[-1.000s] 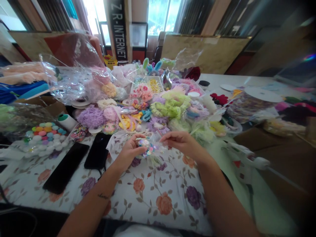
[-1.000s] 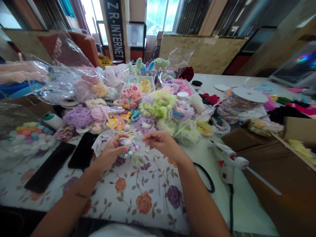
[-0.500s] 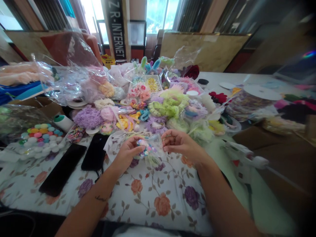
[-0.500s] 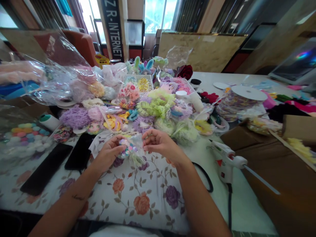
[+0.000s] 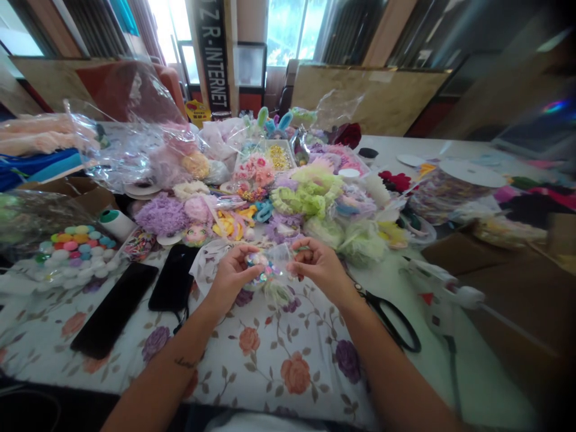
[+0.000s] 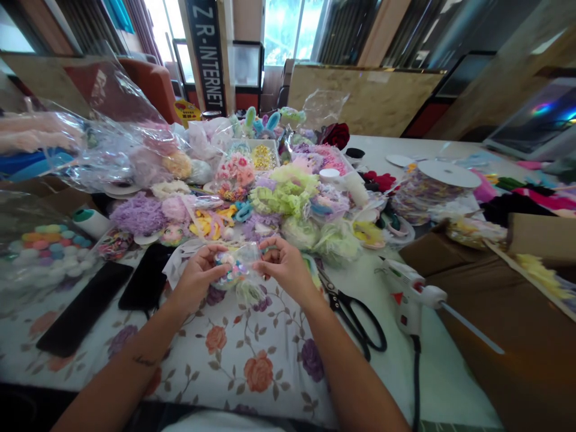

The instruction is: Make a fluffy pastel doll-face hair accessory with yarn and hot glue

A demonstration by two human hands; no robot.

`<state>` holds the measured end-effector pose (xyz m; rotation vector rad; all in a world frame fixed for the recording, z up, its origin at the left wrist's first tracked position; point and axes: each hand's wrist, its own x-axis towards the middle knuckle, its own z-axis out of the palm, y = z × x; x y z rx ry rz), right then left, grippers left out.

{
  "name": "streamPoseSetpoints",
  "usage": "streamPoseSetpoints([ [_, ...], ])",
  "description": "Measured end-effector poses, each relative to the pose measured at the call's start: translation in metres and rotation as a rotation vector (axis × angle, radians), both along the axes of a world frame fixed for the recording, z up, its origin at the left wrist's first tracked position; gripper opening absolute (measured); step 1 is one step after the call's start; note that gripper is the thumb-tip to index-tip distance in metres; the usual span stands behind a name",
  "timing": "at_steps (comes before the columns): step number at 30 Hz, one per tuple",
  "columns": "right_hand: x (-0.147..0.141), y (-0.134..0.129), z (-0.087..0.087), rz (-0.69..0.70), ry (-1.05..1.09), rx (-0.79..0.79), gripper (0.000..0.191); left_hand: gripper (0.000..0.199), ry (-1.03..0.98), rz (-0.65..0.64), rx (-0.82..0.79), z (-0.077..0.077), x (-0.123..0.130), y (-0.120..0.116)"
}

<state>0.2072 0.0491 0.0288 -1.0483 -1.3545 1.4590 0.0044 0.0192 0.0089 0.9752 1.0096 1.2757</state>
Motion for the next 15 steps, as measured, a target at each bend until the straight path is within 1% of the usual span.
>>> streamPoseSetpoints([
  [3,-0.0026,-0.0030,0.0004,-0.058,-0.037,0.048,0.045,0.038,0.001,-0.028,-0.023,-0.0006,-0.0004,-0.0001],
  [7,-0.0037,-0.0074,0.0032,-0.050,-0.115,0.103,0.034,0.038,-0.002,-0.065,-0.043,-0.0007,-0.0003,0.0000],
  [11,-0.0016,-0.0086,0.0053,-0.076,-0.102,0.106,0.035,0.038,-0.023,-0.071,-0.062,0.0012,0.0010,-0.0007],
  [13,0.0003,-0.0084,0.0065,-0.038,-0.138,0.089,0.031,0.039,-0.032,-0.070,-0.064,0.0008,0.0013,-0.0010],
  [15,0.0033,-0.0080,0.0079,0.035,-0.183,0.057,0.029,0.039,-0.034,-0.072,-0.054,-0.0009,0.0008,-0.0009],
])
